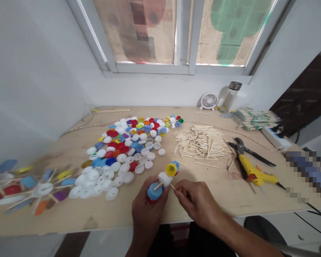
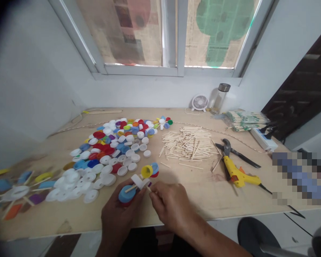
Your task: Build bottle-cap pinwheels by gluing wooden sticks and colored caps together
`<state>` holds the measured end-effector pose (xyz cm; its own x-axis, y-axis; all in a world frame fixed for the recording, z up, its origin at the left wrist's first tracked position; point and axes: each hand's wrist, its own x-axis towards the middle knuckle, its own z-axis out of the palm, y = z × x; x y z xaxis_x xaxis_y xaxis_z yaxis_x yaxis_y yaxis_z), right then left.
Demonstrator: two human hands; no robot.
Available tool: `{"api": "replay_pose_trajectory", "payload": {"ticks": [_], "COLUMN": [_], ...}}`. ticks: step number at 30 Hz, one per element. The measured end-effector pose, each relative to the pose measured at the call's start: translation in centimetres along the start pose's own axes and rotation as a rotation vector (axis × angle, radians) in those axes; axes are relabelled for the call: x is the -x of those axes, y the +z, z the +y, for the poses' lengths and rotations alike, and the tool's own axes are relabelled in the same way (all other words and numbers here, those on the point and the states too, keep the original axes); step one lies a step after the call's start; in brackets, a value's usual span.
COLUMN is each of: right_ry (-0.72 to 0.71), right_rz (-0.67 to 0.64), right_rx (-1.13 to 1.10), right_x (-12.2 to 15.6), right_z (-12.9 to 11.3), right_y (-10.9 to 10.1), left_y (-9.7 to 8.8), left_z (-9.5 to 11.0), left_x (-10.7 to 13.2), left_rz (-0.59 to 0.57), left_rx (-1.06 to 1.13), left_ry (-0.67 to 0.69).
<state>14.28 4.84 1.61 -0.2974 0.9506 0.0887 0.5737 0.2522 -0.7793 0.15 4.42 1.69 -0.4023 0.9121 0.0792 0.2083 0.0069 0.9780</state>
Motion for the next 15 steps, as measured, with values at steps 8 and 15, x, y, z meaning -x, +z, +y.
{"api": "replay_pose_trajectory", "payload": {"ticks": [8,15], "right_ry": [0.122,-0.326], "right_rz": [-0.087,0.194], "right_rx": [-0.287,0.508], "right_x": [-0.4,0.1], "right_z": [0.6,0.6], "right_y": [0.4,1.2], "left_y": [-0.3,-0.6], "left_z": [-0.6,-2.6], "left_x": [-0.3,-1.3], "left_rz": [-0.009,-0.128], "left_rx": [-0.046,-0.149], "left_ry": [0.039,0.192]}}
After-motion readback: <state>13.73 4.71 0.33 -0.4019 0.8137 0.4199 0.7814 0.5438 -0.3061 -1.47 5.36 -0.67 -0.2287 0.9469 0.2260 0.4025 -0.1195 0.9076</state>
